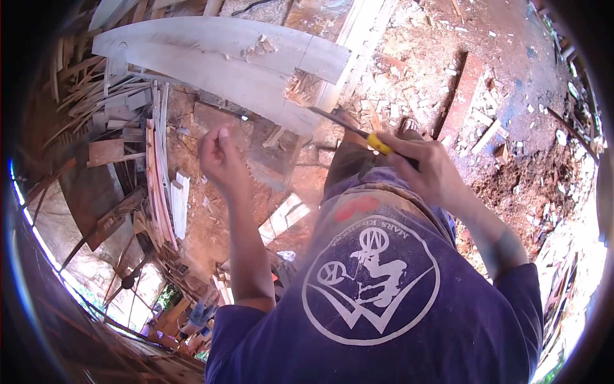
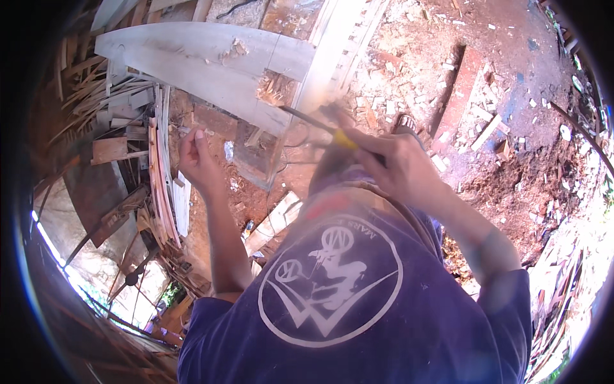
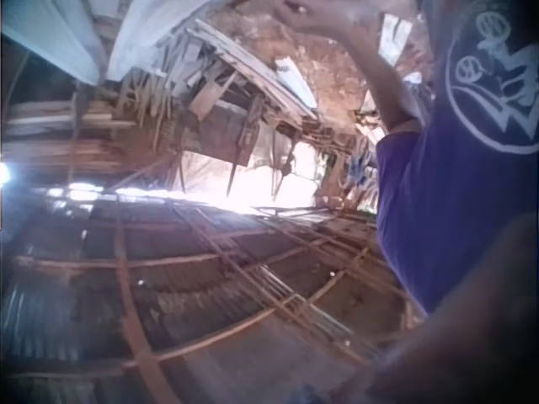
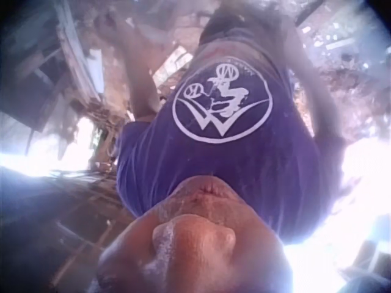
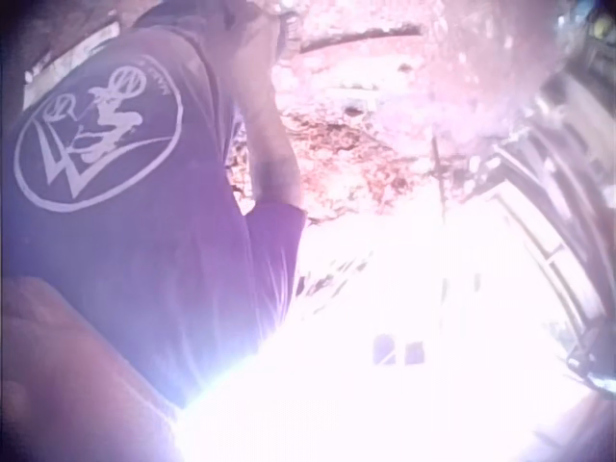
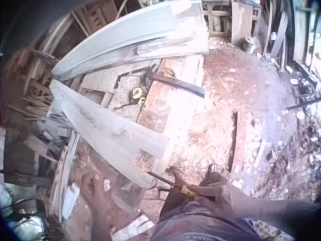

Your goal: The person uses a hammer and a chisel to carve out a mortise or notch in a wooden board. They strike the end of the chisel with the hammer to remove wood chips, then use the chisel by hand to scrape and smooth the interior surfaces of the cutout.

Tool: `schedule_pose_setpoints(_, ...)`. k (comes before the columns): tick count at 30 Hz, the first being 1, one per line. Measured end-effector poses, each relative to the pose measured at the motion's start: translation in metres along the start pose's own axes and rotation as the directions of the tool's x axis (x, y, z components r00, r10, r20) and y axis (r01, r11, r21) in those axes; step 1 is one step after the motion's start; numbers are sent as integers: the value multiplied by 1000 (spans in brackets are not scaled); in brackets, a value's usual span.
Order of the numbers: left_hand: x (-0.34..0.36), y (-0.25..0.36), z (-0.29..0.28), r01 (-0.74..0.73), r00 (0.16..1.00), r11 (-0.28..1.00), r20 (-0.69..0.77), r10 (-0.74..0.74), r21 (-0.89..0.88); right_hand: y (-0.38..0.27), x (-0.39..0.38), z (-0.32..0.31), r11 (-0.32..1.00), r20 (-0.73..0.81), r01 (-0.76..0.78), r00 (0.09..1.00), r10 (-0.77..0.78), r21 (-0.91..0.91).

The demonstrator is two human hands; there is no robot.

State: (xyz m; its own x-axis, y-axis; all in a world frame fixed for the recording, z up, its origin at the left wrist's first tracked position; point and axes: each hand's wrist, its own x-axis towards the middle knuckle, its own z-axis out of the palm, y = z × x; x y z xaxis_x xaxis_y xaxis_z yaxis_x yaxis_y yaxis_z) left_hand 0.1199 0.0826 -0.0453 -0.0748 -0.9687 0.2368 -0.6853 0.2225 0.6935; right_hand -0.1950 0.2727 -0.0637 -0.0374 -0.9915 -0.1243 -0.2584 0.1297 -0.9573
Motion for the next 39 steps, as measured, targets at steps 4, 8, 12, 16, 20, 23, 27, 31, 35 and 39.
schedule_pose_setpoints(4, -6, -9, 2, 65, 998, 998, 26, -65, -1, -7, 31, 14, 989, 75, -134, 987, 139, -64)
schedule_pose_setpoints(8, -5, 5, 1, -15, 999, 1000, 50, 15, 10, -7, 7, 1, 999, 15, -49, 999, 49, 7)
schedule_pose_setpoints(12, -7, 5, 2, 65, 996, 997, 57, -62, -38, -5, 29, 5, 999, 86, 3, 996, 1, -48)
schedule_pose_setpoints(16, -8, -4, 1, 121, 991, 991, 64, -117, -64, 7, 38, 18, 1000, 19, 2, 1000, -2, -18)
schedule_pose_setpoints(20, -11, -8, 9, 130, 988, 983, 99, -118, -129, 20, 30, 42, 998, -108, 52, 993, -50, 20)
schedule_pose_setpoints(23, -11, 10, 21, 71, 991, 996, 115, -64, -52, 21, 24, 46, 994, -61, -35, 997, 41, 100)
schedule_pose_setpoints(27, -15, 30, 36, 88, 987, 992, 139, -75, -95, 23, 8, 43, 246, 494, -672, 701, 514, 698)
schedule_pose_setpoints(31, -41, 45, 50, 25, 976, 976, 215, 23, -215, 12, 13, 28, 787, 155, -405, 913, 378, 466)
schedule_pose_setpoints(35, -66, 50, 53, 101, 944, 983, 326, -46, -155, 14, 8, 9, 973, 53, -223, 974, 220, 63)
schedule_pose_setpoints(39, -83, 49, 50, 255, 896, 955, 408, -175, -152, 26, 4, 20, 997, -58, -72, 996, 73, 12)
